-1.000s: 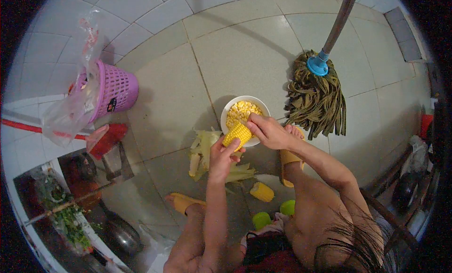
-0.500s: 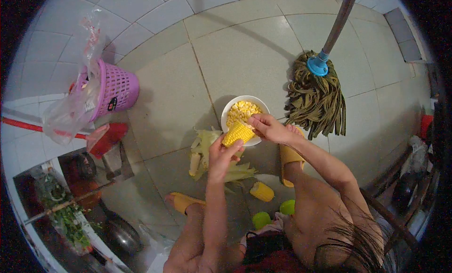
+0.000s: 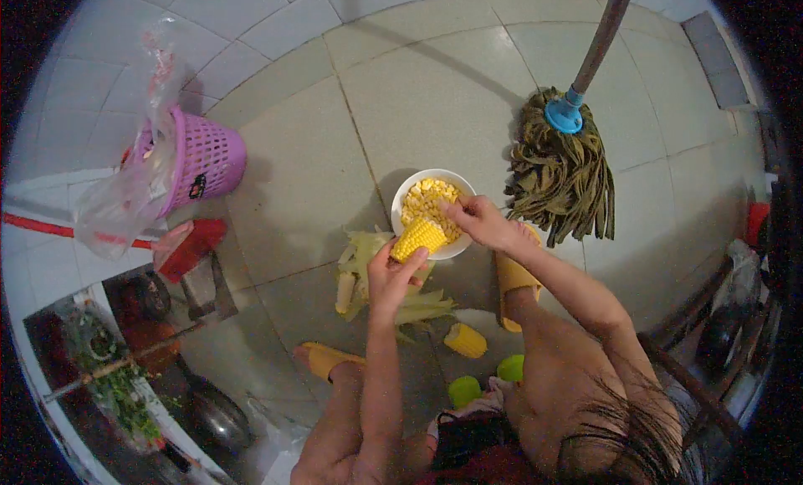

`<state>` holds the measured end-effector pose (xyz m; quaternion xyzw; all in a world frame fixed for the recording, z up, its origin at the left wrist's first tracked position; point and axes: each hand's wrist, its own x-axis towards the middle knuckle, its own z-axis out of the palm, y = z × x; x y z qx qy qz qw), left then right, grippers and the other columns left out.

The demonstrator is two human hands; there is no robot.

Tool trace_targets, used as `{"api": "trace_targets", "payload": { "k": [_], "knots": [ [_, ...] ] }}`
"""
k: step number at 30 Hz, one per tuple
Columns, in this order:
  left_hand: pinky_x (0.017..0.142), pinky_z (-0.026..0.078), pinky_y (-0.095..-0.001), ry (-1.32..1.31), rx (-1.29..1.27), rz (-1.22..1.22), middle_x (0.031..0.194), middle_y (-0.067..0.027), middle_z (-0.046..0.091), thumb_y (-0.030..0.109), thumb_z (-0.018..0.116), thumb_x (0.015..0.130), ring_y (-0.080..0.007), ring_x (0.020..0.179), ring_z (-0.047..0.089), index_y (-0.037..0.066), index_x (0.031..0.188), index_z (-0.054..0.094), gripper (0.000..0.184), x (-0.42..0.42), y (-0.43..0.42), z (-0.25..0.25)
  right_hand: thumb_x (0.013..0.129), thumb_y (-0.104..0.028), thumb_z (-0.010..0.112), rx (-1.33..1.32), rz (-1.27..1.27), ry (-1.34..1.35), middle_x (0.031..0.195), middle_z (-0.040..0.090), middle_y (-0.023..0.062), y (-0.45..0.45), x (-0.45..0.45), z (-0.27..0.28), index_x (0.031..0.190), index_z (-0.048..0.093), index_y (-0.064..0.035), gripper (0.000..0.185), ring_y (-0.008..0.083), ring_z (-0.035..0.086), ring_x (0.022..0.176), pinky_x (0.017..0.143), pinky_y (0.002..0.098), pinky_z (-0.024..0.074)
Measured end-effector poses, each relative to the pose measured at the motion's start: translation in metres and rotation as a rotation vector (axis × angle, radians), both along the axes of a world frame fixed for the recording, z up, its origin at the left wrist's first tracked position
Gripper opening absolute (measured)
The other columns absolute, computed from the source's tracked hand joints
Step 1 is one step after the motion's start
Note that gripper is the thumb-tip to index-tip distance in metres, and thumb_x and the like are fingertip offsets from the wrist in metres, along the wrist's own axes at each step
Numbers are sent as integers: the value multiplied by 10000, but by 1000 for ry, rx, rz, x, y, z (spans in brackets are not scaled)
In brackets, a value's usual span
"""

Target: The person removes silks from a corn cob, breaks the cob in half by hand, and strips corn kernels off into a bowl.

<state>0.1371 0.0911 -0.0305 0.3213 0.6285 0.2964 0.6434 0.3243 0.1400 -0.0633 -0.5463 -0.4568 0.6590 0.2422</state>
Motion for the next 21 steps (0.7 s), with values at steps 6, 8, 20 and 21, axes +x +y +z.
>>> {"api": "trace_targets", "payload": {
  "k": [6,8,20,21],
  "knots": [
    [468,448,-190,-49,-44,24,889,-40,595,170,687,729,-76,698,570,-24,1104,490,466,3,5,5,852,-415,478,297,153,-171,551,499,75,-7,-6,10,721,483,-37,400,210,518,512,491,350,403],
    [472,449,-189,-51,-37,24,893,-42,594,170,689,728,-75,705,570,-26,1107,486,473,4,5,5,857,-397,474,360,195,-187,559,504,95,-8,-7,15,755,477,-38,374,230,525,521,493,360,402],
    [539,477,-202,-26,106,53,942,-65,581,111,696,717,-97,769,572,-46,1102,480,469,5,3,9,897,-259,405,495,177,-137,631,489,202,-11,-13,13,827,433,-22,249,392,516,604,539,432,400],
    [543,475,-202,-17,113,61,941,-63,581,102,697,715,-95,768,569,-47,1100,483,465,6,3,10,898,-248,402,495,177,-140,638,491,207,-11,-13,14,833,432,-23,235,398,517,613,542,435,400]
  ]
}}
